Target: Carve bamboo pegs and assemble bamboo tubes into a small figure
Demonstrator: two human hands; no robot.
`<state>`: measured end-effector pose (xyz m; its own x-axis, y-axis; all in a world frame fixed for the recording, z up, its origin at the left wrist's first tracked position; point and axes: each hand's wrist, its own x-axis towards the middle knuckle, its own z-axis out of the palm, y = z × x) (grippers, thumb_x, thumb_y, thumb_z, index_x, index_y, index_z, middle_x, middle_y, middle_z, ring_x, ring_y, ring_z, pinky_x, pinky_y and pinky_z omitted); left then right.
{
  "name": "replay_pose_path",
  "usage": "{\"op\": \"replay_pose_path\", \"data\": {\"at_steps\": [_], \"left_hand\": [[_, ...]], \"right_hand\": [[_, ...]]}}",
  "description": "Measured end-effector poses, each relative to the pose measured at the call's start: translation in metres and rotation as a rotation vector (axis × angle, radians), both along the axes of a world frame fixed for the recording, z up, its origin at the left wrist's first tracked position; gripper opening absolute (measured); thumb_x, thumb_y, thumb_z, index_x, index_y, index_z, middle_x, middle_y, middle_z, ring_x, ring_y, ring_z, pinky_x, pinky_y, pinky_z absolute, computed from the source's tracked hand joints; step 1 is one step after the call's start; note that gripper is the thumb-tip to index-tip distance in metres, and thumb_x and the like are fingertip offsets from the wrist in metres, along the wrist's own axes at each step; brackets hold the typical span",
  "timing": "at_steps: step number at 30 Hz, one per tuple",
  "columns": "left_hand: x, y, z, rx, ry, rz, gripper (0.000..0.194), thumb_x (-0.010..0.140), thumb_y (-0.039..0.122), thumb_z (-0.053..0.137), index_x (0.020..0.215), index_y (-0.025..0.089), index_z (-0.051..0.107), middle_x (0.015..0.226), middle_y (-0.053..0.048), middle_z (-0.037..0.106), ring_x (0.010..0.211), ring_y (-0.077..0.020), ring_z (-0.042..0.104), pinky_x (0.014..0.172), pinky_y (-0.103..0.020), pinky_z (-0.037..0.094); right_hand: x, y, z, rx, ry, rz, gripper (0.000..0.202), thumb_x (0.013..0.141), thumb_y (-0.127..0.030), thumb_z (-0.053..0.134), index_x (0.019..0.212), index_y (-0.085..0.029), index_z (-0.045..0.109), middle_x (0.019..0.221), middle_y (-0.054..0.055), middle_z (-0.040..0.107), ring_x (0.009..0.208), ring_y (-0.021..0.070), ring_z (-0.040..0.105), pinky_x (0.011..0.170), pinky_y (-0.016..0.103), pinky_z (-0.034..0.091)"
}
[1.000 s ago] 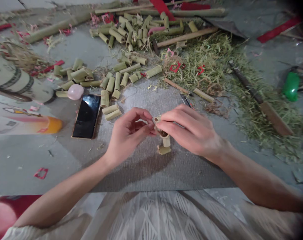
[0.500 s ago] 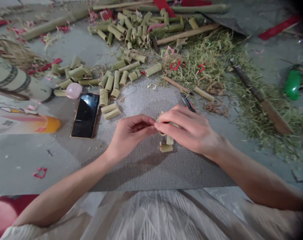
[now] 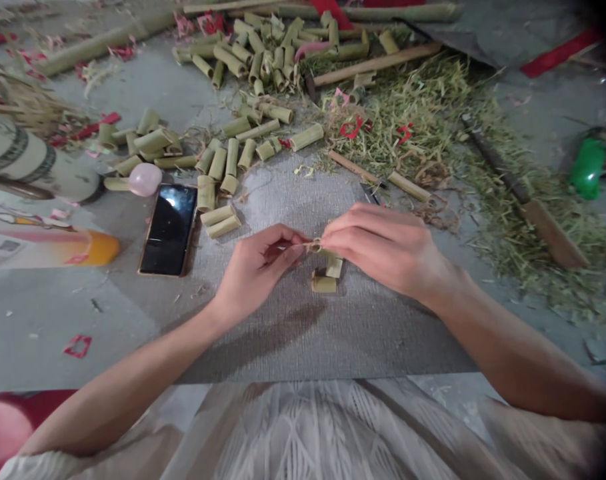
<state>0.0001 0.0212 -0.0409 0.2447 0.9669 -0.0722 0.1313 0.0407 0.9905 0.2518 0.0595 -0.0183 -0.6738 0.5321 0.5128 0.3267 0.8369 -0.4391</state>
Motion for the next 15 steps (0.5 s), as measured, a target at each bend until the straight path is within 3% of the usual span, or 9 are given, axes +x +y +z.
{"op": "replay_pose_path", "data": {"at_steps": [5,15], "left_hand": [[-0.001,0.001,-0.002,-0.014,-0.044,0.003,0.026,0.109,0.041,0.074,0.097,0.019,0.073,0.126,-0.011,0.082,0.094,-0.017,0.078,0.082,-0.027,0.07],[0.001,0.003,-0.005,-0.112,-0.256,0.038,0.02,0.107,0.037,0.08,0.099,0.019,0.074,0.111,-0.009,0.086,0.102,-0.0199,0.083,0.085,-0.029,0.074]], "right_hand": [[0.004,0.005,-0.002,0.018,0.011,-0.027,0.017,0.111,-0.012,0.063,0.111,-0.025,0.075,0.11,0.007,0.082,0.096,0.0227,0.076,0.081,0.04,0.06],[0.011,0.015,-0.001,-0.019,0.004,-0.071,0.018,0.112,-0.017,0.064,0.104,-0.028,0.076,0.107,0.005,0.083,0.094,0.0225,0.077,0.082,0.041,0.062]]}}
